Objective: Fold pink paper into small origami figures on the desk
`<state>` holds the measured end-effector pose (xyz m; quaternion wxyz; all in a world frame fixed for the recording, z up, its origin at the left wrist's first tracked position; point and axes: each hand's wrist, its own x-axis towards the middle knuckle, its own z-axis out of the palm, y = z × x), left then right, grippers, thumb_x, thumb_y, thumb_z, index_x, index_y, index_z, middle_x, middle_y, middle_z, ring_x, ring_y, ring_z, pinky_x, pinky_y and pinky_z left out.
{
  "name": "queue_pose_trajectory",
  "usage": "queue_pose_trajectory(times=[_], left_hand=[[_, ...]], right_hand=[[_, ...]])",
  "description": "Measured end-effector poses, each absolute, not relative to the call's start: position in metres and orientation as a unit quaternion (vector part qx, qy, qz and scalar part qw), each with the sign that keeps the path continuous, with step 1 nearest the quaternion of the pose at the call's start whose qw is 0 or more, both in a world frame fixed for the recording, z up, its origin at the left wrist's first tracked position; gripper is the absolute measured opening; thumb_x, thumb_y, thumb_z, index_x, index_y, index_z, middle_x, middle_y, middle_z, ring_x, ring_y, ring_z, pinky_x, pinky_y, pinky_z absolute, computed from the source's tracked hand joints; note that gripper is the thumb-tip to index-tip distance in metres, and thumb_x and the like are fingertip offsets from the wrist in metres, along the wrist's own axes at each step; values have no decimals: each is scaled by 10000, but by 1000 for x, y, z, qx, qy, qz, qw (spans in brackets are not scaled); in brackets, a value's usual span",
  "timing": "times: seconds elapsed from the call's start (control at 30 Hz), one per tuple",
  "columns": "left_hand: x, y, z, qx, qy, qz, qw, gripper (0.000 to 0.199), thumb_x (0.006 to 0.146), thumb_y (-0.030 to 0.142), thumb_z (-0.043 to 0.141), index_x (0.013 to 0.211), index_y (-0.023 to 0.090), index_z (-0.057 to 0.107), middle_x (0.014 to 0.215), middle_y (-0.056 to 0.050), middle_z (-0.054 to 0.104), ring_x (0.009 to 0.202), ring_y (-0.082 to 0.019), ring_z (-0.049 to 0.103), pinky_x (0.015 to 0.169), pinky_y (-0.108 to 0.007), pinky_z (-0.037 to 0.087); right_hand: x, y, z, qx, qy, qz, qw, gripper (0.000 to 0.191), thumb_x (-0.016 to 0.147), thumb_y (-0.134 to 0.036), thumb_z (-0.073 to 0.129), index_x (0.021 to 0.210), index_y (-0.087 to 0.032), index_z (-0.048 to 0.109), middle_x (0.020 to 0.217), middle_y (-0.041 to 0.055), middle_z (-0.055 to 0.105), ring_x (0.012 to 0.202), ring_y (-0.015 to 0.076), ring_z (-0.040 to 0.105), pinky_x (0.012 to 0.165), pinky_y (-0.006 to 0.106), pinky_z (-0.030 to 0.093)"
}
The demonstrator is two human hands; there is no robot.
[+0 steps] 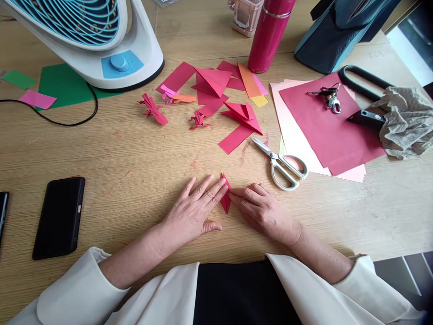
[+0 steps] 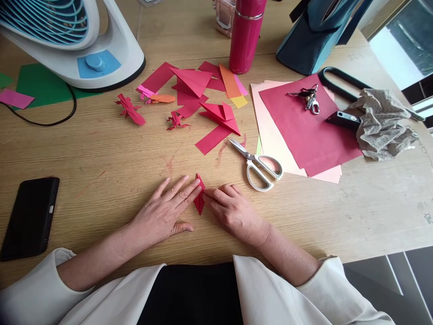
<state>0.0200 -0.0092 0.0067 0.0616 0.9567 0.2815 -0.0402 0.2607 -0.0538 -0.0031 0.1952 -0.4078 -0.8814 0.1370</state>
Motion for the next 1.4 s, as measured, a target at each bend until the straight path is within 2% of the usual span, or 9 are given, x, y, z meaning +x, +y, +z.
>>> queue_pose_trajectory(times=[0.43,0.67,0.87,1.13,1.4], left_hand=[[13,5,9,966,234,-63,91,985,829,701,585,1590,219,187,1638,-75,276,1509,-332,224,1225,-559,171],[8,16,9,975,191,-66,91,971,827,713,576,1587,241,199,1662,-47,190,1527,-321,165,1229,-550,105],[3,24,7,981,157,-63,96,918,831,710,567,1575,295,227,1670,-25,159,1530,-332,151,1213,-570,122],[0,27,8,982,140,-49,118,905,788,647,678,1550,340,301,1668,-67,174,1531,-354,154,1206,-596,122],[1,30,11,981,126,-51,142,918,730,639,743,1523,409,341,1674,-88,150,1526,-388,150,1194,-623,107]], right_hand=[[264,-53,-2,-408,-880,158,186,389,1000,-131,477,1380,-171,552,1298,123,638,941,244,568,843,422,496],[266,-51,-2,-407,-875,171,199,352,1001,-117,464,1326,-152,595,1299,139,641,984,247,591,864,428,498],[269,-49,-3,-405,-872,188,203,395,1004,-134,474,1387,-182,554,1336,123,626,1008,253,586,864,437,499],[271,-46,1,-397,-869,204,214,409,985,-90,458,1371,-164,572,1299,138,644,1017,243,596,884,429,518],[272,-46,0,-400,-862,220,220,397,1000,-132,456,1375,-193,570,1284,128,645,1070,251,599,912,443,518]])
